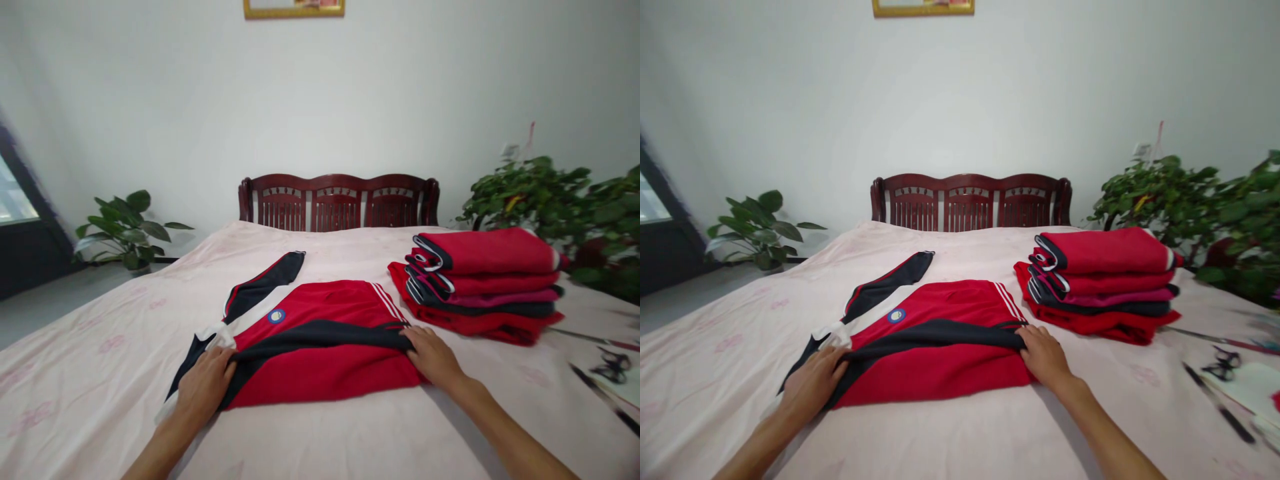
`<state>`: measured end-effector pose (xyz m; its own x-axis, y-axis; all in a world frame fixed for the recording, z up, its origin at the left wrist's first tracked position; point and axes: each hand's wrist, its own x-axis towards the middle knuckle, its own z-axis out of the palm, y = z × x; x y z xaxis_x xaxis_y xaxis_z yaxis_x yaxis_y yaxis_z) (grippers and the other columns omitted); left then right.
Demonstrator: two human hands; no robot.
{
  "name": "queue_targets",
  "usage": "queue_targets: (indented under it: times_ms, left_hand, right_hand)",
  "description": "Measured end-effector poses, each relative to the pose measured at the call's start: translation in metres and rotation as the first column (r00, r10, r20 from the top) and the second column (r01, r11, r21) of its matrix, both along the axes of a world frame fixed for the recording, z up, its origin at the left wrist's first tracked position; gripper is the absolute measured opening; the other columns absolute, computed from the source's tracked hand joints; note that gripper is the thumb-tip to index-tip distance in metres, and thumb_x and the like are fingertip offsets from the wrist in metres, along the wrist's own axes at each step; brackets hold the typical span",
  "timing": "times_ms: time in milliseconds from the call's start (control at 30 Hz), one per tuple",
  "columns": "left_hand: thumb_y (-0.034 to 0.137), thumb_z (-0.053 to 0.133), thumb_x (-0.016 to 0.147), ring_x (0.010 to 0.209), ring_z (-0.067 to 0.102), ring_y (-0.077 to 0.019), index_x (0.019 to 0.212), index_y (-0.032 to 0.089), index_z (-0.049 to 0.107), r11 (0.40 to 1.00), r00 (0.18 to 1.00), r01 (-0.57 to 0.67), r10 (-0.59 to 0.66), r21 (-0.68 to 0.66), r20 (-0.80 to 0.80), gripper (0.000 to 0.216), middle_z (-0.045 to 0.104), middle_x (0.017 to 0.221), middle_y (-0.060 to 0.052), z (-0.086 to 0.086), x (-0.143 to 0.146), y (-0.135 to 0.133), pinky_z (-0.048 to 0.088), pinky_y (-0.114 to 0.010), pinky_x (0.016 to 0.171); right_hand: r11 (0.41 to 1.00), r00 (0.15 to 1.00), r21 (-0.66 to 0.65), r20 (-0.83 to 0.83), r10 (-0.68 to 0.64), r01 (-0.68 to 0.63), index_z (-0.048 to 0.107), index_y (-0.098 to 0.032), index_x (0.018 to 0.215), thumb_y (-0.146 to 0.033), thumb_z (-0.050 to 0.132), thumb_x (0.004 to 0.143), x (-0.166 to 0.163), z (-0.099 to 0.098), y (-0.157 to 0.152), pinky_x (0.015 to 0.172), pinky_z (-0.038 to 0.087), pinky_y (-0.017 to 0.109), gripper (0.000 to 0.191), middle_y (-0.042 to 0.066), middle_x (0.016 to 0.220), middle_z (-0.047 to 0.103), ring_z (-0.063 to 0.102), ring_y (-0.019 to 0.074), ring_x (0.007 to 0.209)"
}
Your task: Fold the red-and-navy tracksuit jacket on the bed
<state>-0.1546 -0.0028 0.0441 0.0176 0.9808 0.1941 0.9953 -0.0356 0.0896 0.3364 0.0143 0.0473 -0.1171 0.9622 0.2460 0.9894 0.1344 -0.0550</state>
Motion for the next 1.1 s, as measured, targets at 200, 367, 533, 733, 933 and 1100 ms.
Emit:
queue_targets:
  times_ms: [200,367,533,733,933,1100]
  left_hand:
    - [0.029,0.052,0.091,0.11,0.059,-0.0241,0.114,0.026,0.065,0.997,0.997,0.057,-0.059,0.044,0.042,0.026,0.066,0.111,-0.006,0.004,0.002,-0.003,0.045,-0.035,0.093]
    - [0.025,0.039,0.095,0.106,0.061,-0.0184,0.108,0.027,0.06,0.977,0.95,0.008,-0.075,0.214,0.305,0.025,0.063,0.115,-0.002,0.008,-0.004,0.0,0.046,-0.031,0.09]
    - [0.03,0.042,0.095,0.099,0.063,-0.0198,0.108,0.026,0.058,0.891,0.919,-0.046,-0.14,0.452,0.368,0.022,0.063,0.109,-0.002,0.0,-0.017,-0.004,0.049,-0.031,0.084]
    - [0.013,0.043,0.089,0.1,0.062,-0.0209,0.102,0.025,0.06,0.882,0.932,0.191,-0.3,0.43,0.201,0.024,0.063,0.107,-0.003,-0.017,-0.014,-0.015,0.049,-0.034,0.089]
    - [0.003,0.045,0.079,0.096,0.059,-0.0221,0.094,0.024,0.06,0.877,0.932,0.275,-0.344,0.394,0.116,0.03,0.063,0.101,-0.004,-0.017,-0.016,-0.022,0.047,-0.036,0.088]
    - [0.009,0.045,0.087,0.089,0.058,-0.021,0.084,0.023,0.056,0.824,0.91,0.326,-0.406,0.463,0.081,0.018,0.063,0.093,-0.004,-0.014,-0.026,-0.036,0.047,-0.033,0.081]
  right_hand:
    - [0.993,0.968,-0.081,-0.228,-0.1,0.083,0.07,-0.021,0.096,-0.017,0.054,0.074,0.015,0.032,0.021,0.083,0.046,0.029,0.028,0.005,0.097,0.073,0.066,0.0224,0.094]
    - [0.999,0.796,-0.01,-0.604,-0.037,0.039,0.068,-0.018,0.087,-0.028,0.06,0.074,0.021,0.084,0.031,0.073,0.051,0.029,0.018,0.004,0.08,0.072,0.067,0.0218,0.079]
    - [0.983,0.444,-0.134,-0.894,-0.066,-0.123,0.066,-0.021,0.11,-0.049,0.077,0.069,0.033,0.132,0.017,0.071,0.057,0.031,0.05,0.006,0.094,0.074,0.07,0.0221,0.08]
    - [0.901,0.714,-0.391,-0.684,-0.149,-0.187,0.069,-0.018,0.08,-0.067,0.064,0.074,0.049,0.062,0.016,0.072,0.052,0.033,0.049,0.005,0.083,0.073,0.067,0.0248,0.081]
    - [0.979,0.912,-0.187,-0.411,-0.001,-0.083,0.068,-0.021,0.088,-0.053,0.055,0.082,0.053,-0.008,0.01,0.071,0.045,0.03,0.036,0.003,0.081,0.071,0.064,0.0221,0.078]
    - [0.984,0.935,-0.141,-0.352,0.052,-0.108,0.068,-0.023,0.082,-0.051,0.054,0.084,0.045,0.04,0.016,0.071,0.044,0.028,0.031,0.003,0.083,0.073,0.066,0.0221,0.082]
